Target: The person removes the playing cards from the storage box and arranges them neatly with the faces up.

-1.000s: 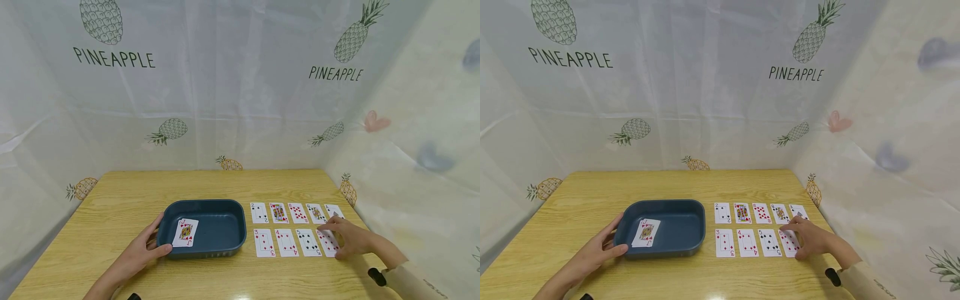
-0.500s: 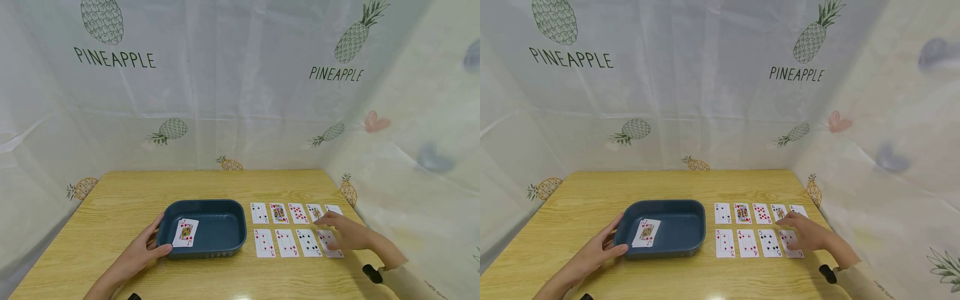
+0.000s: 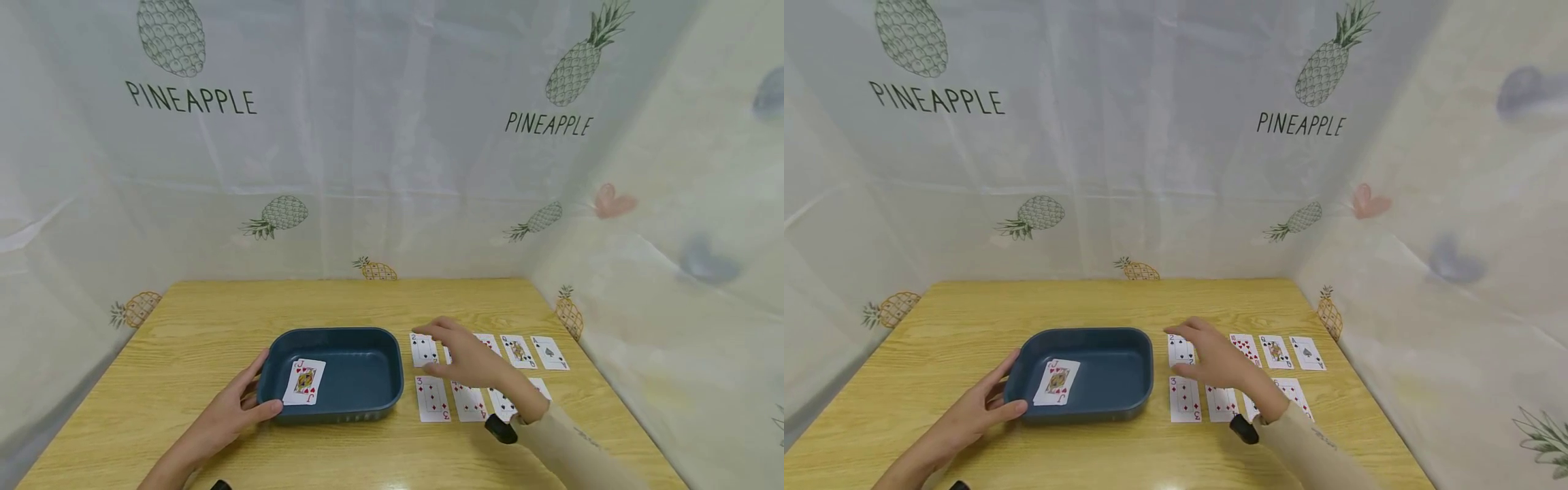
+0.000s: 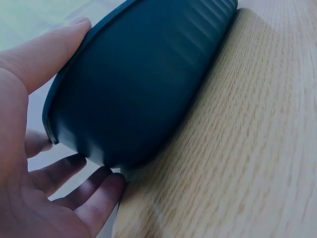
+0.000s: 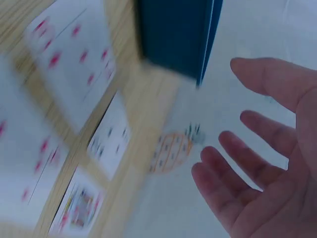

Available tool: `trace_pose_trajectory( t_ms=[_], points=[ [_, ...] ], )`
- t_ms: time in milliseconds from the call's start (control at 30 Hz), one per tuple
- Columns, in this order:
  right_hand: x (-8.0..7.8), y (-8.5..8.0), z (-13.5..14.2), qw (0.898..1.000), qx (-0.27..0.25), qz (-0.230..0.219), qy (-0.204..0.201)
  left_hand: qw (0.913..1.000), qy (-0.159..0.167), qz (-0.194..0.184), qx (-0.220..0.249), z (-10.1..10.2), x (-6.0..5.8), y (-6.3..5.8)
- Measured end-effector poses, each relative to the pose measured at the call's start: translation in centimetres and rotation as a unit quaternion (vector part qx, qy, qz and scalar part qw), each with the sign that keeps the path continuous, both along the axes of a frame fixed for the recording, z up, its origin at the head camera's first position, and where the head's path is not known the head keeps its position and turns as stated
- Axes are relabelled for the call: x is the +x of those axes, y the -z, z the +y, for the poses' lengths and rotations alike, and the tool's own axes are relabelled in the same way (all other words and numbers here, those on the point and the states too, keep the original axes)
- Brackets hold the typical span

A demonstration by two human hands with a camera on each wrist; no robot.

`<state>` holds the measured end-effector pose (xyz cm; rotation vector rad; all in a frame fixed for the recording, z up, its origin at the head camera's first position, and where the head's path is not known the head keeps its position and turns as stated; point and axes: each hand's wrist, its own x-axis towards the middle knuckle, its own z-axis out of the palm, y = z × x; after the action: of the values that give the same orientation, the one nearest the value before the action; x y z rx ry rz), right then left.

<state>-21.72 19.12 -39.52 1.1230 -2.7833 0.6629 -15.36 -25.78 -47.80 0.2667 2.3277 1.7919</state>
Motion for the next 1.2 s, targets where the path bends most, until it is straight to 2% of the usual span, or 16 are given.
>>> trace_pose_trajectory(
  t_ms=[233,500,733,967,1200],
  points=[
    [-0.5,0.7,-7.0,0.999,-0.023,-0.036,-0.019,0.9999,0.007,0.008,0.0,0.1,-0.1,0.0],
    [-0.6,3.1,-12.7,0.997,-0.034,-0.064,-0.02,1.0,0.001,-0.005,-0.006,0.0,-0.1,0.1],
    [-0.9,5.3,-16.3,0.997,-0.01,-0.074,0.01,0.9997,-0.009,-0.01,-0.02,0.0,-0.1,0.3],
    [-0.9,6.1,-19.1,0.996,0.016,-0.078,0.042,0.9998,-0.002,-0.006,-0.018,-0.1,-0.1,0.1],
    [-0.9,6.7,-21.2,0.992,0.089,-0.047,0.07,0.9999,0.01,-0.008,-0.003,-0.1,-0.2,0.0]
  ],
)
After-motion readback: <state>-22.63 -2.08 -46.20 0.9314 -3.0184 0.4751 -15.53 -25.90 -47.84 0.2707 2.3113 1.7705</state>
